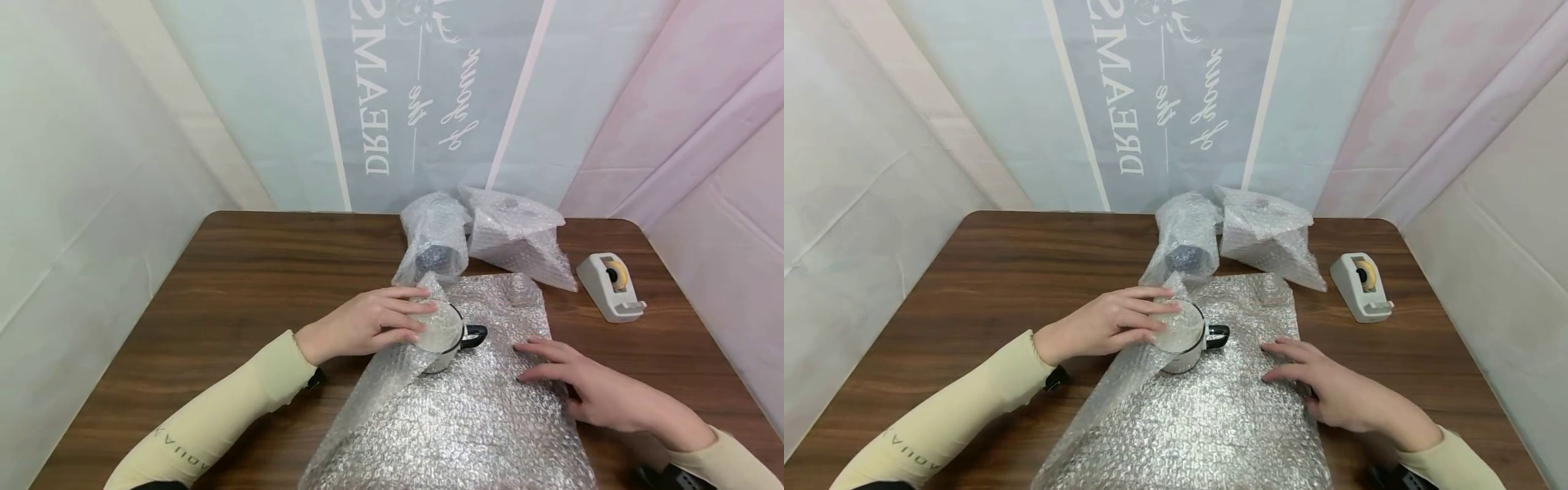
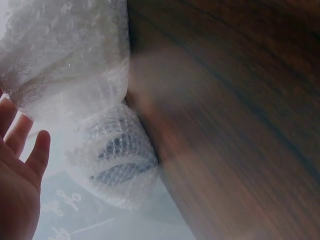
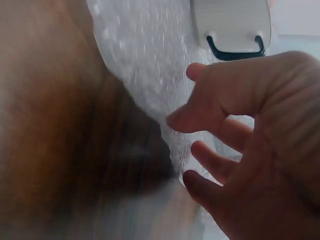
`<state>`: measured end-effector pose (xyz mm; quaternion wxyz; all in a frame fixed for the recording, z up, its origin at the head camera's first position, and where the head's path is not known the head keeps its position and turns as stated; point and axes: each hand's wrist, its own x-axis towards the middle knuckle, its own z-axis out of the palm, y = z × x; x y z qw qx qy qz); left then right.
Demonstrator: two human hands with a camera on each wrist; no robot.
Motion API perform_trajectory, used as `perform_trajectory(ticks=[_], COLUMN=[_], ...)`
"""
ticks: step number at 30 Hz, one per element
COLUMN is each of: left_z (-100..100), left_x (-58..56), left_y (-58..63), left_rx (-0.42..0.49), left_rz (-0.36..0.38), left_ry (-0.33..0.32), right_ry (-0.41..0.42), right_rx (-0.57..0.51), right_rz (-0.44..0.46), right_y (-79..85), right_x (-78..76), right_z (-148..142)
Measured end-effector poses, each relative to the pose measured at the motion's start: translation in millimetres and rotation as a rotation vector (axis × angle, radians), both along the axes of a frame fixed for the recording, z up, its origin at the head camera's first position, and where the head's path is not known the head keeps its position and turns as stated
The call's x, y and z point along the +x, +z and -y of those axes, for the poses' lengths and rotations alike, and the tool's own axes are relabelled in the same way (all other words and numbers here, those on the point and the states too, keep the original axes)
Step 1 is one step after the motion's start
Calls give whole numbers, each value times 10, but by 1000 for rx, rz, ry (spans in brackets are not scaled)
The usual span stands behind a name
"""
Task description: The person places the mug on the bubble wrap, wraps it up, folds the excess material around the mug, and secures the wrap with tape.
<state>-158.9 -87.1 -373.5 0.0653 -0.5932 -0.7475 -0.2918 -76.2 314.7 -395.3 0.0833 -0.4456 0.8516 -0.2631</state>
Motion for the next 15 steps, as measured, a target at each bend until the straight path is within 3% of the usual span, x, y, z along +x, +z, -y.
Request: perform_trajectory(ticks=[6,10,15], left_z=[9,10,14], left_x=[4,13,32], left_y=[10,14,7], left_rx=[-14,-26,-39], left_rz=[10,48,102], left_ry=[-6,9,26], right_ry=[55,19,-30], right_rx=[38,77,33], right_rz=[99,55,-8], right_y=[34,6,-56], right_x=[199,254,255], right_z=[-70,-58,-12])
